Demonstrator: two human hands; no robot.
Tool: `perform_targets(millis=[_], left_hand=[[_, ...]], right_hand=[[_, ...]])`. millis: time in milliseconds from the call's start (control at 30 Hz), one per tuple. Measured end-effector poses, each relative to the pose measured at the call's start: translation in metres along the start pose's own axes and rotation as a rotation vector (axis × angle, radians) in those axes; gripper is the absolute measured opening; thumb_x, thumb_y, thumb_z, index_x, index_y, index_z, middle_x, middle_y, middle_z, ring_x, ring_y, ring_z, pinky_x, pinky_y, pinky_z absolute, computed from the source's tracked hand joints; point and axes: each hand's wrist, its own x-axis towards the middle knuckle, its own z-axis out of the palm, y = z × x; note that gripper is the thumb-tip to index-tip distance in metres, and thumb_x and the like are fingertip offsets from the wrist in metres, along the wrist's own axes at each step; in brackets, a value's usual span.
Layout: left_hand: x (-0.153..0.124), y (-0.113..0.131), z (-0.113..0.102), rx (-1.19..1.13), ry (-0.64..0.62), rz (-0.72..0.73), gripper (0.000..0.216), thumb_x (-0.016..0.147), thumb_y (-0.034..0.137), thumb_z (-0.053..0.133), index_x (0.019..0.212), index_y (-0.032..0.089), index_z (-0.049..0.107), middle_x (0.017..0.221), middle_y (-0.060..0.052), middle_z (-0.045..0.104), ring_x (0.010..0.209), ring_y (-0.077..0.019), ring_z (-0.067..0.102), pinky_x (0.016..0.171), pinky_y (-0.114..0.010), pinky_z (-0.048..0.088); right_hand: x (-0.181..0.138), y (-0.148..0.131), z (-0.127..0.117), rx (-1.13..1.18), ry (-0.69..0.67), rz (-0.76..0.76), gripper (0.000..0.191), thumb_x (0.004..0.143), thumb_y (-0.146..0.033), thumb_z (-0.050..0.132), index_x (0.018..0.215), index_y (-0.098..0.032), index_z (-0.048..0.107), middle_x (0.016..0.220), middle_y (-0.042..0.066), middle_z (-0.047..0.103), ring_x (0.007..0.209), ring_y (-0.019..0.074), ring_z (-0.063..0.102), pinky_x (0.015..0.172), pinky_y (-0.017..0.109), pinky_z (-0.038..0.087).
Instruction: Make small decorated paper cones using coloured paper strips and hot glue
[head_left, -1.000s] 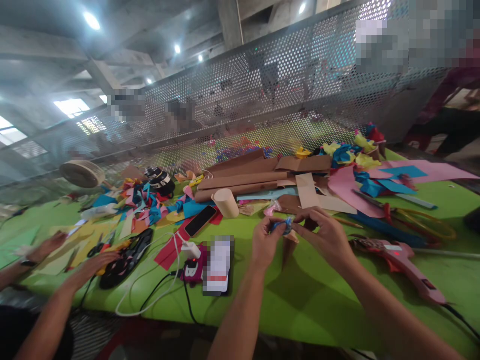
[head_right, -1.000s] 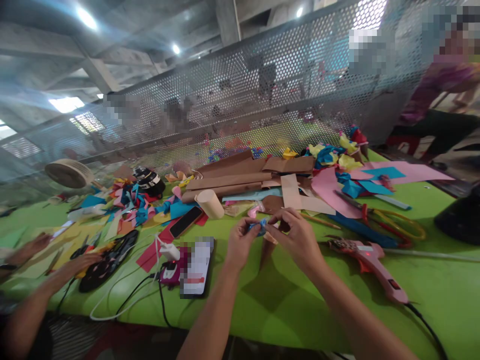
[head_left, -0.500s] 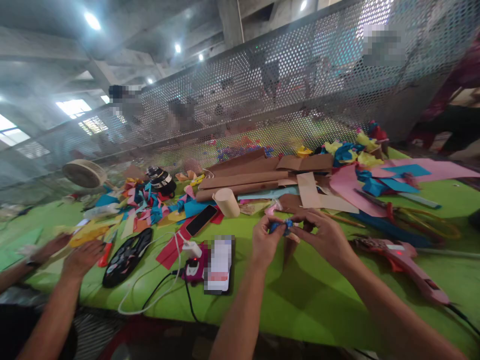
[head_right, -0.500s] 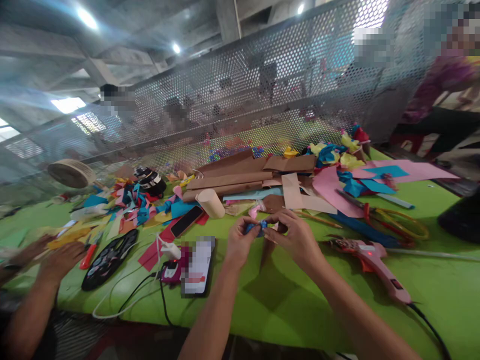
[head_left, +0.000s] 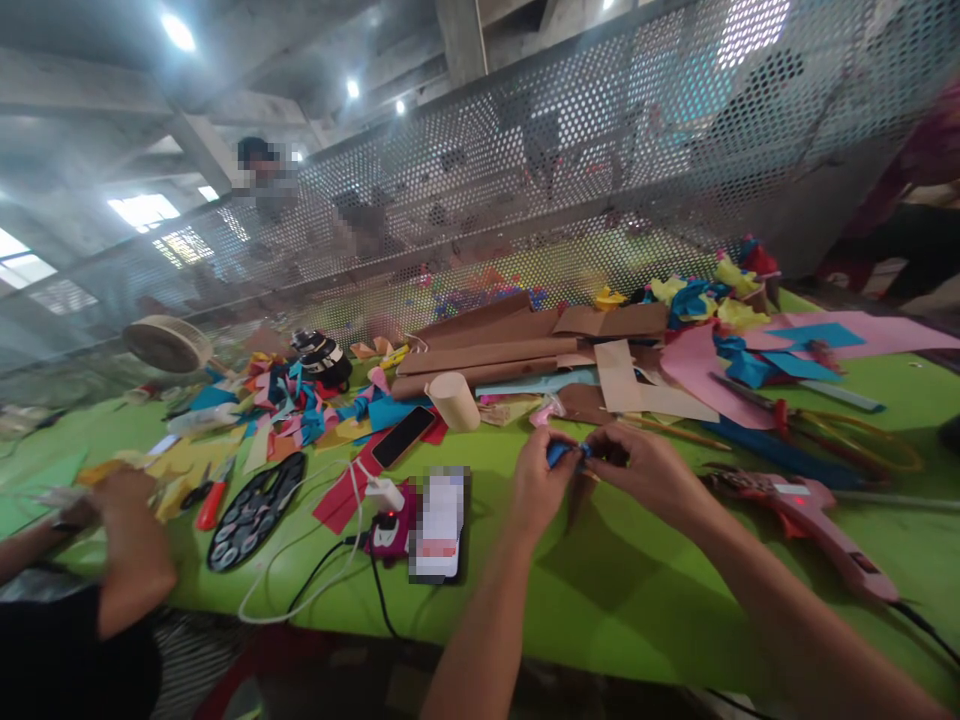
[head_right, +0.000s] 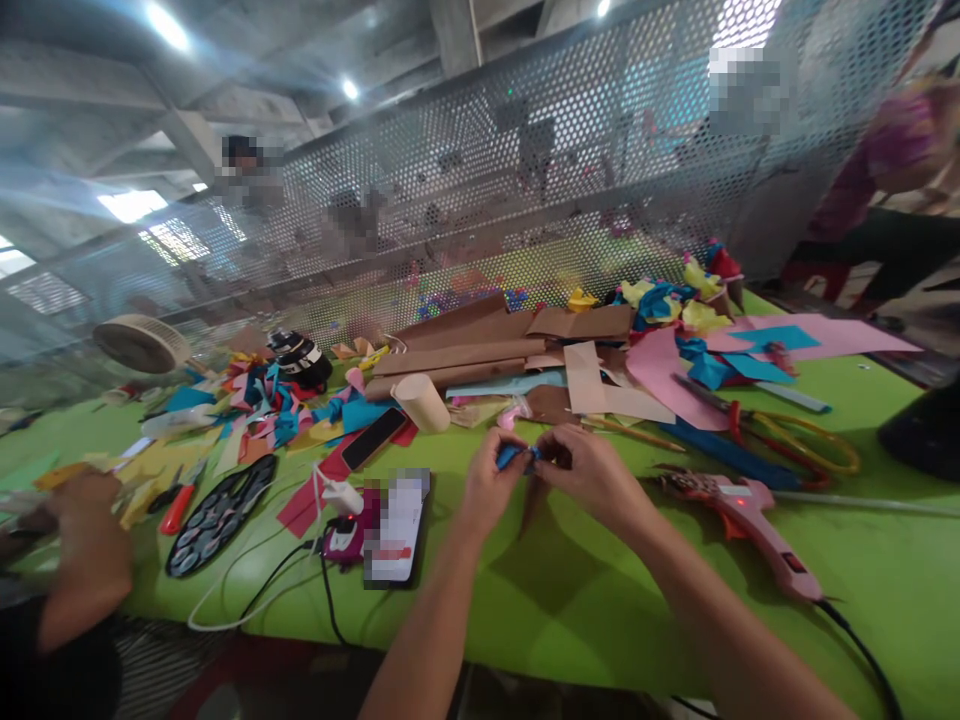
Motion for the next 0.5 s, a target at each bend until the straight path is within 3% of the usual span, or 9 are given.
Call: perform_targets(millis=[333, 500], left_hand=[[-0.001, 0.006, 0.0023, -0.196, 0.04, -0.103, 0.02, 0.085, 0.037, 0.075, 0.085, 0.022, 0.062, 0.083, -0.001, 0.063, 0.082, -0.0192, 0.058, 0.079, -0.031, 0.046], [-0.0002, 0.0055, 0.0002, -0.167, 0.082, -0.092, 0.02, 0.083, 0.036, 0.077, 0.085, 0.023, 0.062, 0.083, -0.001, 0.063, 0.083, -0.0199, 0.058, 0.083, -0.033, 0.046]], right_hand=[[-0.0039, -0.0055, 0.0046, 0.191, 0.077, 0.046, 0.014, 0.074, -0.035, 0.065, 0.073, -0.022, 0.066, 0.064, 0.0, 0.066, 0.059, 0.0165, 0.057, 0.055, 0.028, 0.044], [-0.0029, -0.0048, 0.0053, 0.356, 0.018, 0.103, 0.024, 0.073, -0.043, 0.074, 0.08, -0.02, 0.07, 0.07, 0.002, 0.07, 0.063, 0.0175, 0.061, 0.059, 0.029, 0.048]])
